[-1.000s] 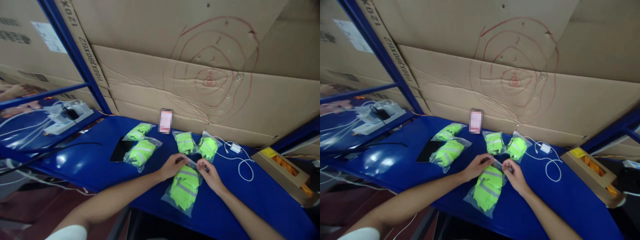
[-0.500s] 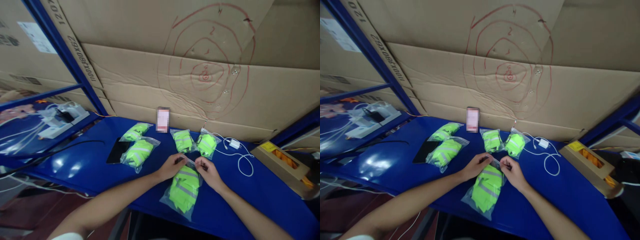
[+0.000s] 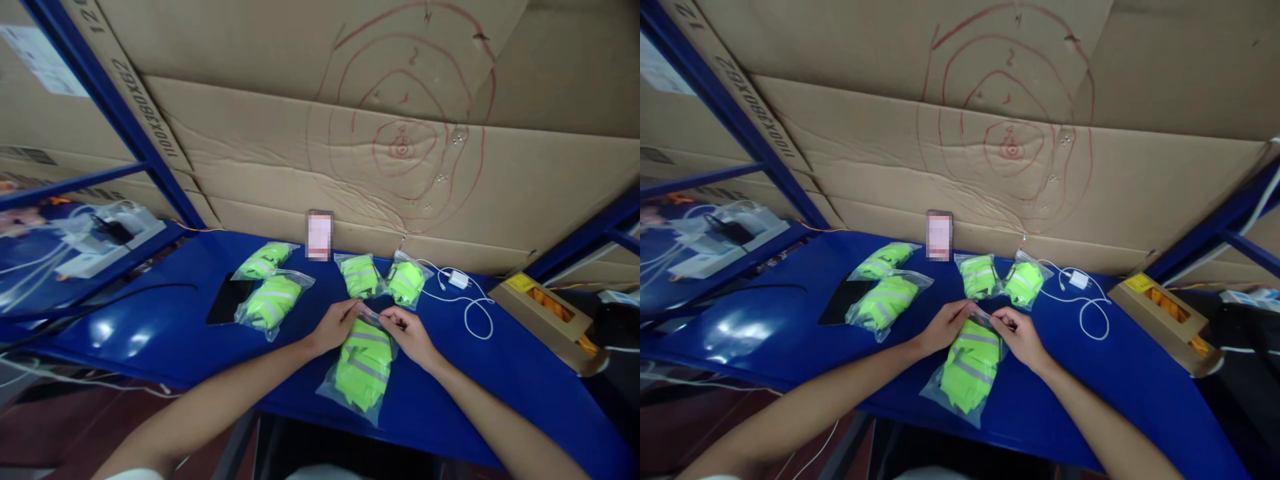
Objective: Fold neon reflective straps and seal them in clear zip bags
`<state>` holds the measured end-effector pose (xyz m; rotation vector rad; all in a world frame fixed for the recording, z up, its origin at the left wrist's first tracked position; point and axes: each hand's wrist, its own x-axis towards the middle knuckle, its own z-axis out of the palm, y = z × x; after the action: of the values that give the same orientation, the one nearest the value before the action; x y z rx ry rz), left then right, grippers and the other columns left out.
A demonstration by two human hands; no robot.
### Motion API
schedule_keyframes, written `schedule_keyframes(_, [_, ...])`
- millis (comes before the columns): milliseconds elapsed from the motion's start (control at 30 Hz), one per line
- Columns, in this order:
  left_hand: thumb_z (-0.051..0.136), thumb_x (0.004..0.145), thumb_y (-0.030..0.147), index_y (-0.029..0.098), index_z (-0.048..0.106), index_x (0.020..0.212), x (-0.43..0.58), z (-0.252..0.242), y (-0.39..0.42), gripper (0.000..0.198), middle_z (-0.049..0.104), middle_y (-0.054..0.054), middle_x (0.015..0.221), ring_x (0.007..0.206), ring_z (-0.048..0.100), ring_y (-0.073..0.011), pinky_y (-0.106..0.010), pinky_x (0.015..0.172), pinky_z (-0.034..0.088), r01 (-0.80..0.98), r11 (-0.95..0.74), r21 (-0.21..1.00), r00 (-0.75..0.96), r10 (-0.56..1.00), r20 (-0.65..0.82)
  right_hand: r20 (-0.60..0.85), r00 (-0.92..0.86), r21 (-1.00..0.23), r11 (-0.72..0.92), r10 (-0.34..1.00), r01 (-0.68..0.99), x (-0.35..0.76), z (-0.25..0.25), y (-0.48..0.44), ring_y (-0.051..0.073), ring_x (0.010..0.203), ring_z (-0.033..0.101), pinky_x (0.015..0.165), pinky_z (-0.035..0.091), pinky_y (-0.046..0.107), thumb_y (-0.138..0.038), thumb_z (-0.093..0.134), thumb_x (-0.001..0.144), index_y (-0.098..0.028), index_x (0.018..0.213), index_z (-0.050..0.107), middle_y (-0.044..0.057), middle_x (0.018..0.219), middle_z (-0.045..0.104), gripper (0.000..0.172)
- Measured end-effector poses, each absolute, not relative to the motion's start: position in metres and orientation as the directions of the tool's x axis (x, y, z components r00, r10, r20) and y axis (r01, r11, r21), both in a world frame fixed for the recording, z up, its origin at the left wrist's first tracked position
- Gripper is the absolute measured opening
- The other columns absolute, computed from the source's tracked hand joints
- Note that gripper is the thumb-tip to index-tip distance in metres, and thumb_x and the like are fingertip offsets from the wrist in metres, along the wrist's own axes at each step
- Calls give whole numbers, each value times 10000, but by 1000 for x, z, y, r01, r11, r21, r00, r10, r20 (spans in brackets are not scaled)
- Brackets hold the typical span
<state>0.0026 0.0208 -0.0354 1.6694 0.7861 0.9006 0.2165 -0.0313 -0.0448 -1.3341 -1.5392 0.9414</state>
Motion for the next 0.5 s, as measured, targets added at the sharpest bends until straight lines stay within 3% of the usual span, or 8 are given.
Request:
schedule_keyframes(133, [525,970,673,140,725,830,4,-31,20,586,673,-39,763,737,575,-167,-264,708,441,53,-242,969,513,839,181,151,-52,-925,160,987,345,214,-39,-36,114,561,384,540,303,259,-646,622,919,-189,854,700,-32,598,453,468])
schedule_keyframes(300, [653,917,626,144,771,1004,2,-25,21,504,763,-77,948,844,666,-195,-279,784,500,-3,-161,987,514,846,139,173,-38,-916,175,984,361,212,-30,-45,120,566,385,535,305,262,-624,597,948,-200,869,682,-31,601,439,440])
schedule_keyframes(400, [771,832,590,144,772,923,1,-25,23,455,762,-71,906,825,671,-194,-280,777,510,-36,-117,992,511,851,119,176,-26,-914,173,984,367,212,-29,-45,119,566,370,546,305,269,-630,602,942,-204,870,682,-33,600,429,439])
schedule_keyframes(500, [773,843,556,150,764,887,1,-26,23,409,755,-55,871,802,663,-183,-274,760,507,-56,-105,993,501,857,119,164,-33,-915,165,986,367,213,-31,-42,114,547,352,543,302,269,-642,613,927,-204,879,698,-43,574,403,449])
